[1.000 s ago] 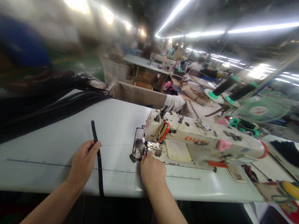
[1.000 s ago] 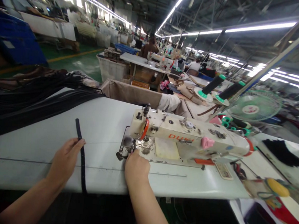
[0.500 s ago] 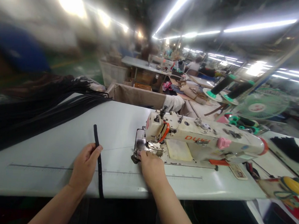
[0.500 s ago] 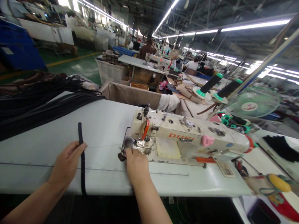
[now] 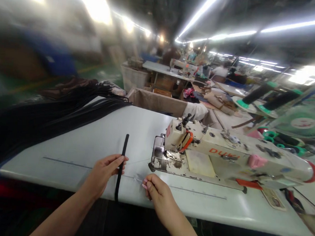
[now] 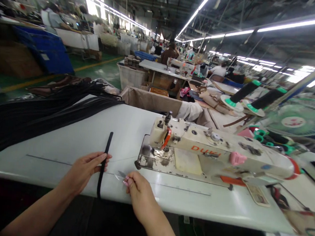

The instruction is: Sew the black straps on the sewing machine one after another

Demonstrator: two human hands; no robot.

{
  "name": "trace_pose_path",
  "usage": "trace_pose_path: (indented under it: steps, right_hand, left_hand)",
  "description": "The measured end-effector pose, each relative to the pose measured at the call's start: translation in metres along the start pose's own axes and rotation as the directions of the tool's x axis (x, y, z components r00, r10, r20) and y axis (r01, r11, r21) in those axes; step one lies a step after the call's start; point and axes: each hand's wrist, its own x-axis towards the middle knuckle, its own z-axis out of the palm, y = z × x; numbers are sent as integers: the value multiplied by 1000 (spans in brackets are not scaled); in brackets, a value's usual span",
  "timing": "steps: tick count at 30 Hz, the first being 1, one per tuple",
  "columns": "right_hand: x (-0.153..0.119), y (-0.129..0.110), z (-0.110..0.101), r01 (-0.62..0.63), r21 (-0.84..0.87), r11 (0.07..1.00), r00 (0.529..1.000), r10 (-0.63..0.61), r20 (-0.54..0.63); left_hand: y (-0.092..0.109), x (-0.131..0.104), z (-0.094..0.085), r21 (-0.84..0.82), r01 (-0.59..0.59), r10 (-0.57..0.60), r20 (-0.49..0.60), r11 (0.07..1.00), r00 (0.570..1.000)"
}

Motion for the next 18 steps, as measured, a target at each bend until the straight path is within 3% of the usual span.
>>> trace_pose_path:
  steps: [3,9,14,18]
  right_hand:
    - [7,-1,13,-41,81,996,998,37,56]
    - [19,-2,28,-86,89,992,992,77,101]
    - [27,1,35,-82,92,992,994,76,74]
    - [24,-5,35,-13,-22,1000,1000,13,23]
  left_hand:
    - [10,-8,0,50,0,-2,33,999,999]
    - [15,-17,-5,123,10,-19,71,992,997]
    - [13,-18,-6,94,66,-73,70,993,995]
    - [16,-22,-3,57,60,-65,82,997,995]
